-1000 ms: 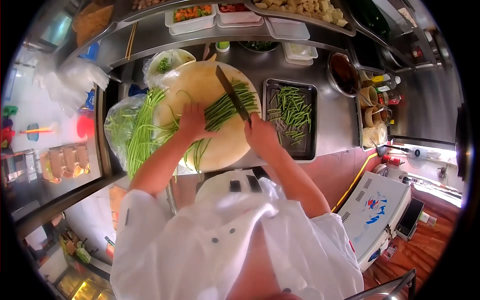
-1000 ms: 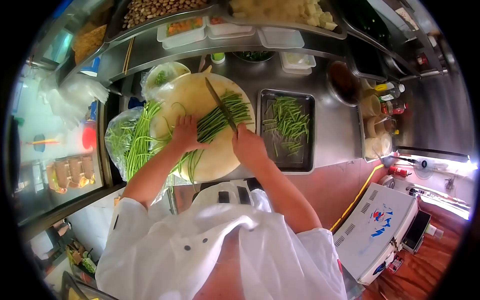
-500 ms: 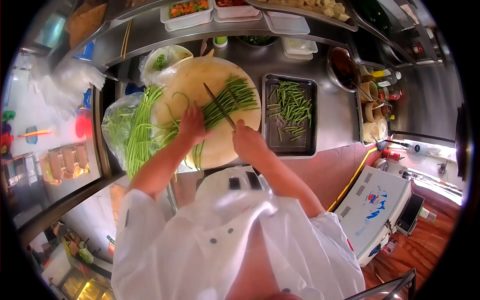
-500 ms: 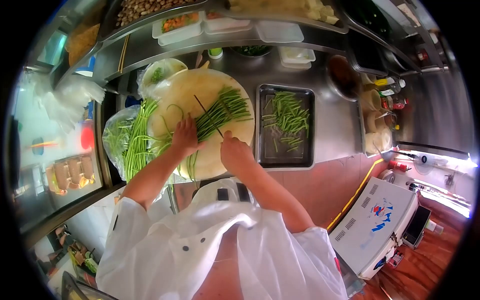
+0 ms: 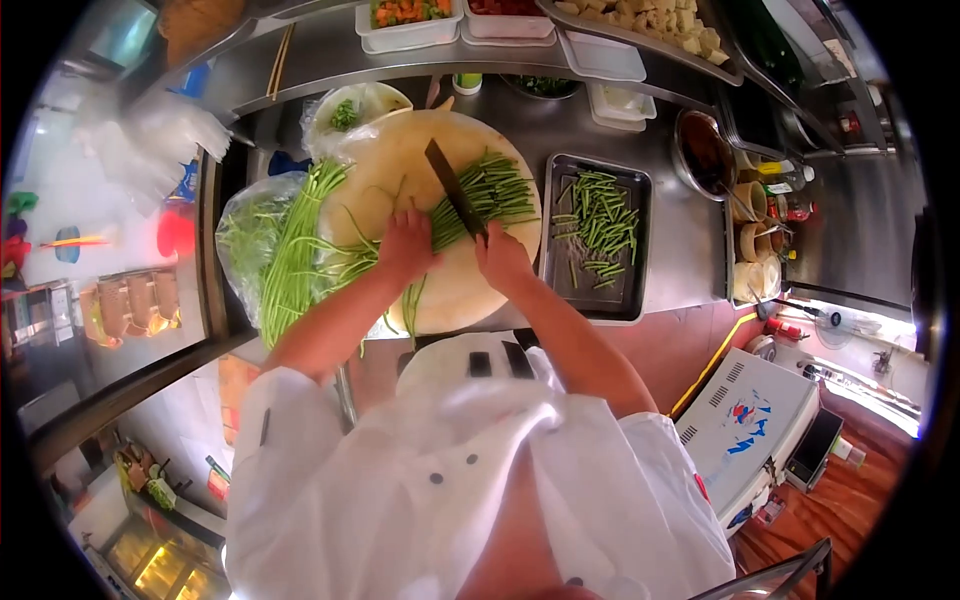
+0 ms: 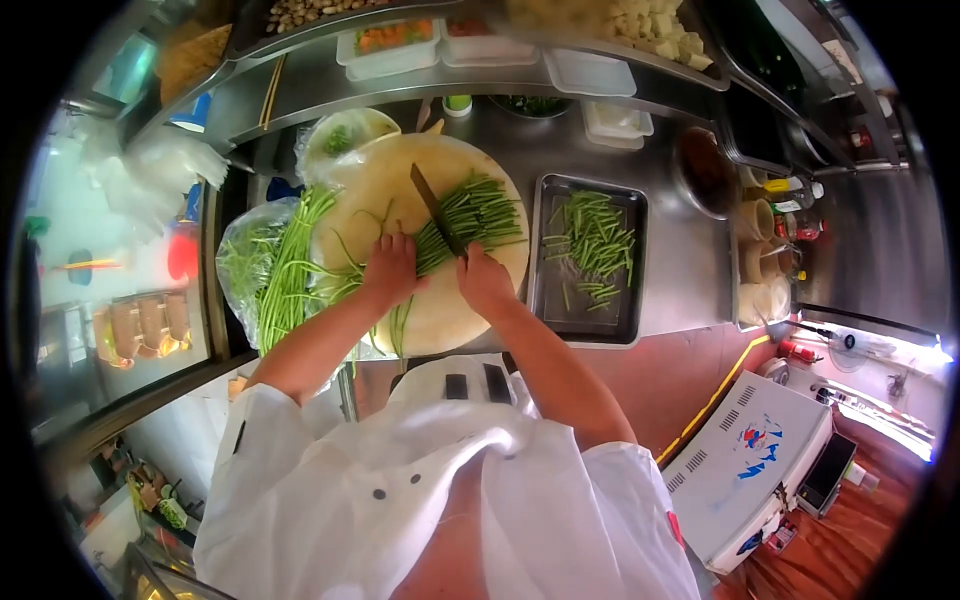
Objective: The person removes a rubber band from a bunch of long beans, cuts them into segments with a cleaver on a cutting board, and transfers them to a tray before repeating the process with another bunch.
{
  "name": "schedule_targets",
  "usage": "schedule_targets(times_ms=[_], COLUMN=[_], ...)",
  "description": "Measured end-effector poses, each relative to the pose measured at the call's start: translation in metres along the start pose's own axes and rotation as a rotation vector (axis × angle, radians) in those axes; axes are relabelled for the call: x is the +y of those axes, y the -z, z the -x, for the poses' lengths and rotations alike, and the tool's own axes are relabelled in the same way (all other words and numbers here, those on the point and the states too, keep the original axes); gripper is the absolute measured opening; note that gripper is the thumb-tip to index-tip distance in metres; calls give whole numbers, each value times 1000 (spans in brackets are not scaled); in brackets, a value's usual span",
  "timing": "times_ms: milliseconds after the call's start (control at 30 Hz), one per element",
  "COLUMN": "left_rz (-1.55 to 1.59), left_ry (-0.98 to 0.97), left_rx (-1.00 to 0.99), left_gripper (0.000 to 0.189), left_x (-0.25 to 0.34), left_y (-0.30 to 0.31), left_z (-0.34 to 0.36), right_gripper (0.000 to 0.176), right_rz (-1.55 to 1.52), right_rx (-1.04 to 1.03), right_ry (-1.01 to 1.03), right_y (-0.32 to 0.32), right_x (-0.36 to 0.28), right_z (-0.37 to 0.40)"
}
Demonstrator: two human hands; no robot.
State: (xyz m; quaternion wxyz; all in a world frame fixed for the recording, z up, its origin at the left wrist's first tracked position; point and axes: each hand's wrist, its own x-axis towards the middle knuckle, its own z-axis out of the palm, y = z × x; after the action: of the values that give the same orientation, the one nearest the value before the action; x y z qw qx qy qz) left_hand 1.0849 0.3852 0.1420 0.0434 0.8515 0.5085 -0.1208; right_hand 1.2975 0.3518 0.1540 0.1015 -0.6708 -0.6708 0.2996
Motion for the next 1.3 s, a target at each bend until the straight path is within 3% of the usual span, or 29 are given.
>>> schedule_targets(times_ms=[200, 367, 567, 700, 833, 1100, 1167, 1200, 1267, 1300], left_rz=[179, 411, 168, 45, 64, 175, 359, 359, 594, 593], left_ry=[188, 114, 113, 150, 191, 321, 293, 294, 293, 298], left_rx=[-86, 132, -122, -147, -180, -240, 4, 3, 172, 171], left_gripper=[93, 126, 139, 143, 141, 138, 112, 112, 78, 78], left_x=[0, -18, -40, -19, -1, 4, 1, -3, -18, -24], left_y=[7, 2, 19, 2, 2, 0, 12, 7, -3, -4], left_z=[8, 25, 42, 43, 42, 38, 47, 47, 47, 48], right_gripper=[24, 23, 24, 23, 25, 24, 24, 24, 24, 25], right_rz=[-122, -208, -265, -160, -72, 1, -15, -28, -42, -67], right_rx=[158, 116, 51, -30, -158, -213, -209, -167, -129, -113], right_ry=[13, 3, -95, -62, -97, -30, -31, -48, -61, -97], right_y=[33, 59, 63, 62, 63, 65, 64, 65, 66, 67], right_x=[-24, -32, -25, -25, -39, -56, -54, -52, -46, -41], right_z=[27, 57, 84, 94, 98, 101, 101, 101, 99, 98])
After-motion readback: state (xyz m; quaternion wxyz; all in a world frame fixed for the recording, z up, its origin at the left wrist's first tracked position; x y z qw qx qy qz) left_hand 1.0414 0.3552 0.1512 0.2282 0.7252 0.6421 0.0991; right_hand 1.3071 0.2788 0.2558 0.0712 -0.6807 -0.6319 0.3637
